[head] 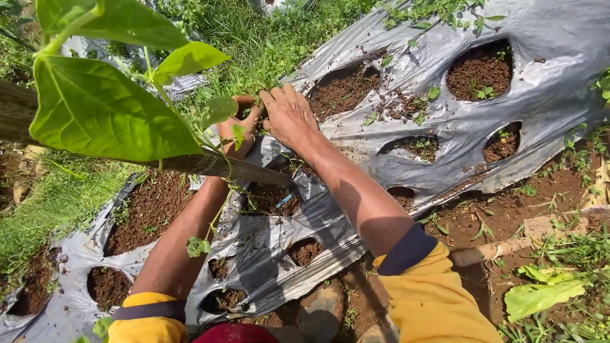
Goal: The person kneels in a garden and uses a small hand hoe to loosen soil around plants growing through plastic mulch. They then pull weeds by hand from the soil and the plastic surface, gathering them into a pile.
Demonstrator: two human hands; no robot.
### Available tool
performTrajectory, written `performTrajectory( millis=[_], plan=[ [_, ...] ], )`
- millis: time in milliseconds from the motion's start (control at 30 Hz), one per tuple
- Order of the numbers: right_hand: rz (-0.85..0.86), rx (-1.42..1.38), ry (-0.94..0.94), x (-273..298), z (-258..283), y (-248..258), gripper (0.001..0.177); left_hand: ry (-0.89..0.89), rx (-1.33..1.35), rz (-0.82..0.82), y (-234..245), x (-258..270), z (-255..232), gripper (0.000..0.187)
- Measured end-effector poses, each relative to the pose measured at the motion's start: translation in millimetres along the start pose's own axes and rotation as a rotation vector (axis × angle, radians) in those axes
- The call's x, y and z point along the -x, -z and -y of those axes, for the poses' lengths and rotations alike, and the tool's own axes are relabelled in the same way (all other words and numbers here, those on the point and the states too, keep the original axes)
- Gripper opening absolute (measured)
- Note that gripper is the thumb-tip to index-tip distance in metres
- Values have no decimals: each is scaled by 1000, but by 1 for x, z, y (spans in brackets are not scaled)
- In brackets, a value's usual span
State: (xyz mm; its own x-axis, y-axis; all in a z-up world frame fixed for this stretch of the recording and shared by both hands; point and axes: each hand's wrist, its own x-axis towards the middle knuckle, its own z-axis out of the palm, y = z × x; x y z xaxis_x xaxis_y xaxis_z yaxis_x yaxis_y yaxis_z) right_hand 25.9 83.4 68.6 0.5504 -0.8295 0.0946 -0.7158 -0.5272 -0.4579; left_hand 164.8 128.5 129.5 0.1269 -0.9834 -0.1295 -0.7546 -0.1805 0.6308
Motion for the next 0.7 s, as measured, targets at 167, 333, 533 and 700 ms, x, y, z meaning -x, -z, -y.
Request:
performTrajectory(
  millis=[167,333,533,700],
  plan=[
    [-28,-37,-10,-4,-11,-29,15,-156,364,-345,-41,-7,57,23],
    [-33,-730,-391,6,1,-26,60,-107,300,147,-13,-18,88,39],
    [-504,-518,-486,-7,-24,-45,50,-44,-116,-503,-128,-64,190,41],
    [-549,-804,-875,1,-14,0,48,-164,-107,-336,-81,-32,97,47]
  ],
)
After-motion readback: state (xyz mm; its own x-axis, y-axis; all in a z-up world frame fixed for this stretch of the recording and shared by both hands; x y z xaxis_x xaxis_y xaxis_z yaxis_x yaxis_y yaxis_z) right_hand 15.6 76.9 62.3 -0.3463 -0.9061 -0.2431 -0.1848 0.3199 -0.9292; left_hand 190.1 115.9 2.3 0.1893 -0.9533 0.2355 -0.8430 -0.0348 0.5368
